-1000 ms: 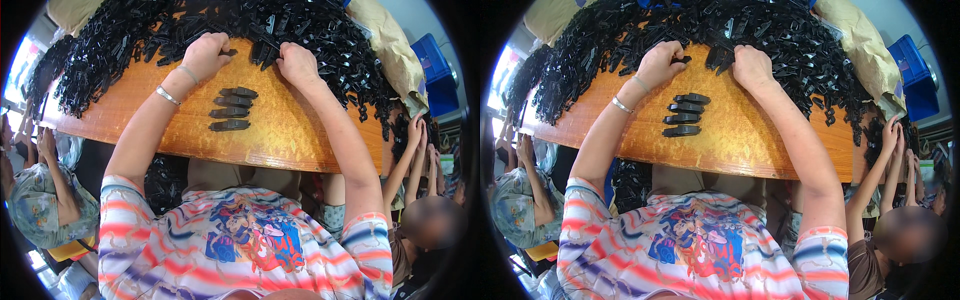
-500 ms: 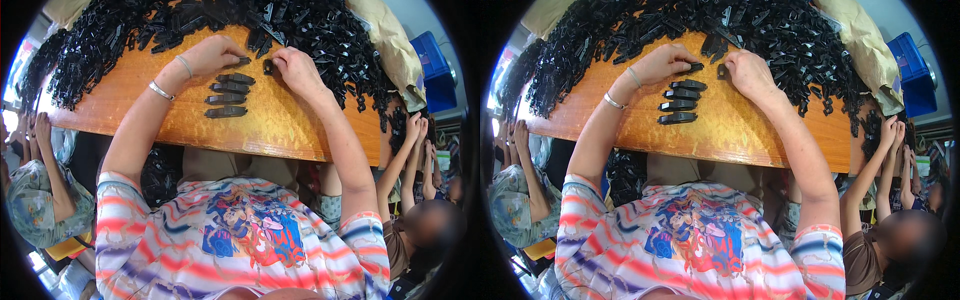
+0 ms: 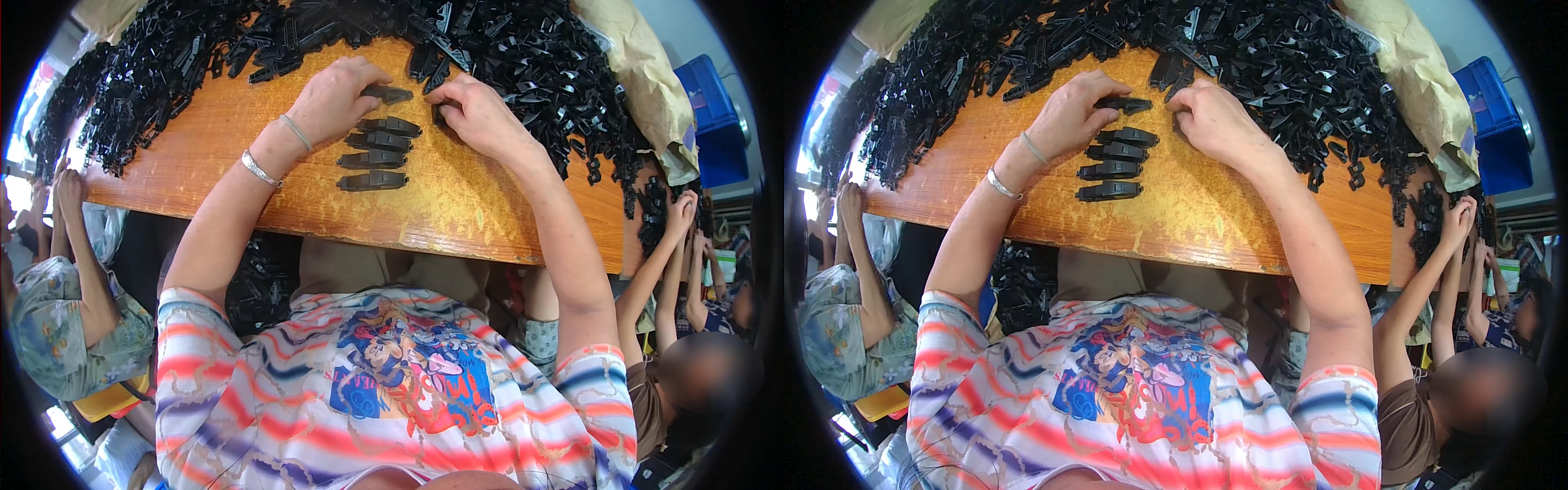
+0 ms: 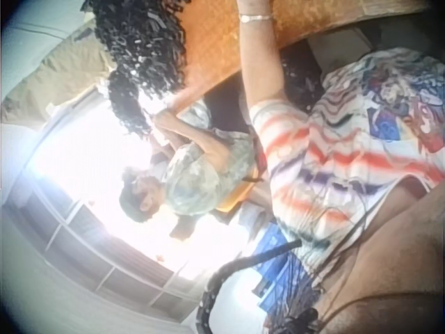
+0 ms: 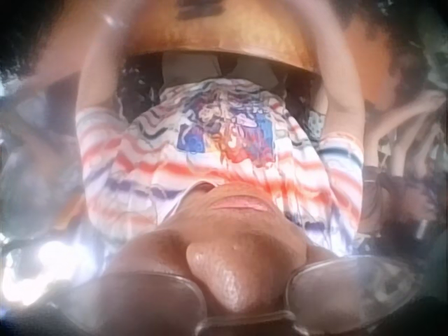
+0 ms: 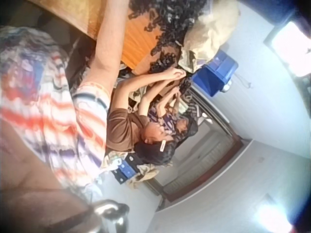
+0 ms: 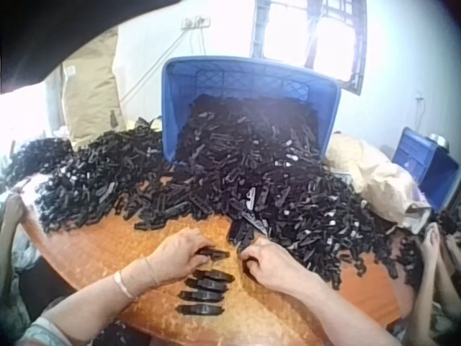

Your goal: The person assembles plastic components by picking pieces from piles on the table, snapping them together by hand, and stacking the assembled parts.

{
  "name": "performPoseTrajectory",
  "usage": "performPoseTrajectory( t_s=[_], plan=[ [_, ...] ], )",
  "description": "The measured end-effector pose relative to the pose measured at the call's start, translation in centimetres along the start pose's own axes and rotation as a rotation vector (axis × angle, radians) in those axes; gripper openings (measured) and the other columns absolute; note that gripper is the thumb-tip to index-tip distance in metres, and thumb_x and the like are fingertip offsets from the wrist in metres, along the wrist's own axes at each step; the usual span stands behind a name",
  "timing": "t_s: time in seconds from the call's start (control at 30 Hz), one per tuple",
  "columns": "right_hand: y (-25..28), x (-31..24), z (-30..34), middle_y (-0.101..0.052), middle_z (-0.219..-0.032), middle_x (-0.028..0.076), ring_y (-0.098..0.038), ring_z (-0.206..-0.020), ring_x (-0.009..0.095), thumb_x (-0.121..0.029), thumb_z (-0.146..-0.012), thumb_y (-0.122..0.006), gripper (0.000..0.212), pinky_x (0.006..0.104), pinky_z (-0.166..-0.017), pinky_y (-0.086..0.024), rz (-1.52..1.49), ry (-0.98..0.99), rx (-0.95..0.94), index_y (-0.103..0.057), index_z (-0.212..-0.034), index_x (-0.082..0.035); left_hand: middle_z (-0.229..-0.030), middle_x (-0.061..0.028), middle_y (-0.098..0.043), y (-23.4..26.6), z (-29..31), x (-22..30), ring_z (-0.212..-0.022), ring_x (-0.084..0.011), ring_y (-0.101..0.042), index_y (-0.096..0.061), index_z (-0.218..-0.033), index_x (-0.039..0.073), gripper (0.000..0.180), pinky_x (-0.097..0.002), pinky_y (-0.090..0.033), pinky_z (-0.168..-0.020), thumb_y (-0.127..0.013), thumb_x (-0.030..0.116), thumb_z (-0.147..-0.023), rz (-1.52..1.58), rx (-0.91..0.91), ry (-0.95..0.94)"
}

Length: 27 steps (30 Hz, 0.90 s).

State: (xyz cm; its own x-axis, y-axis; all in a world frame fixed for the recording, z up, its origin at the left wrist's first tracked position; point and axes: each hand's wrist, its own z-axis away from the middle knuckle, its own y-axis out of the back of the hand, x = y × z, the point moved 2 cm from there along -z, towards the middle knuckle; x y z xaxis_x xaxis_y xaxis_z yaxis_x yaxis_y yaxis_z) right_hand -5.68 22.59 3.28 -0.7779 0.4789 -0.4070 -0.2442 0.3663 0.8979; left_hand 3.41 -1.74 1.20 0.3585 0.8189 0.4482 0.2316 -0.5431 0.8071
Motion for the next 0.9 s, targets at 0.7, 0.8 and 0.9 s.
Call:
performPoseTrajectory(
  t_s=[0.7, 0.8, 0.9],
  plan=[
    [1.4, 0.1, 2.7, -0.071, -0.111, 0.018, -0.072, -0.105, 0.039, -0.01, -0.092, -0.077, 0.025, 0.0474, -0.095, -0.058, 0.038, -0.034, -0.085, -0.074, -0.116, -0.001, -0.142, -0.0161, -0.062, 0.5, 5.1, 8.4, -0.132, -0.0394, -0.059, -0.067, -0.142, 0.013, 0.063, -0.0514, -0.048, -0.112, -0.087, 0.038, -0.088, -0.044, -0.059, -0.026],
    [1.0, -0.1, 2.7, -0.072, -0.112, 0.019, -0.072, -0.106, 0.041, -0.009, -0.093, -0.074, 0.024, 0.0483, -0.096, -0.059, 0.055, 0.003, -0.043, -0.074, -0.116, 0.0, -0.15, -0.0147, -0.056, -0.4, 6.2, 8.6, -0.136, -0.0392, -0.056, -0.064, -0.147, 0.016, 0.071, -0.0546, -0.045, -0.115, -0.089, 0.04, -0.085, -0.104, -0.074, -0.03],
    [0.6, -0.3, 2.7, -0.073, -0.115, 0.02, -0.072, -0.108, 0.043, -0.008, -0.094, -0.07, 0.027, 0.0492, -0.096, -0.059, 0.054, 0.051, 0.005, -0.073, -0.12, -0.001, -0.148, -0.0156, -0.058, 1.0, 7.2, 7.0, -0.135, -0.0395, -0.057, -0.064, -0.145, 0.015, 0.071, -0.053, -0.044, -0.115, -0.089, 0.04, -0.083, -0.099, -0.113, 0.047]
  ],
)
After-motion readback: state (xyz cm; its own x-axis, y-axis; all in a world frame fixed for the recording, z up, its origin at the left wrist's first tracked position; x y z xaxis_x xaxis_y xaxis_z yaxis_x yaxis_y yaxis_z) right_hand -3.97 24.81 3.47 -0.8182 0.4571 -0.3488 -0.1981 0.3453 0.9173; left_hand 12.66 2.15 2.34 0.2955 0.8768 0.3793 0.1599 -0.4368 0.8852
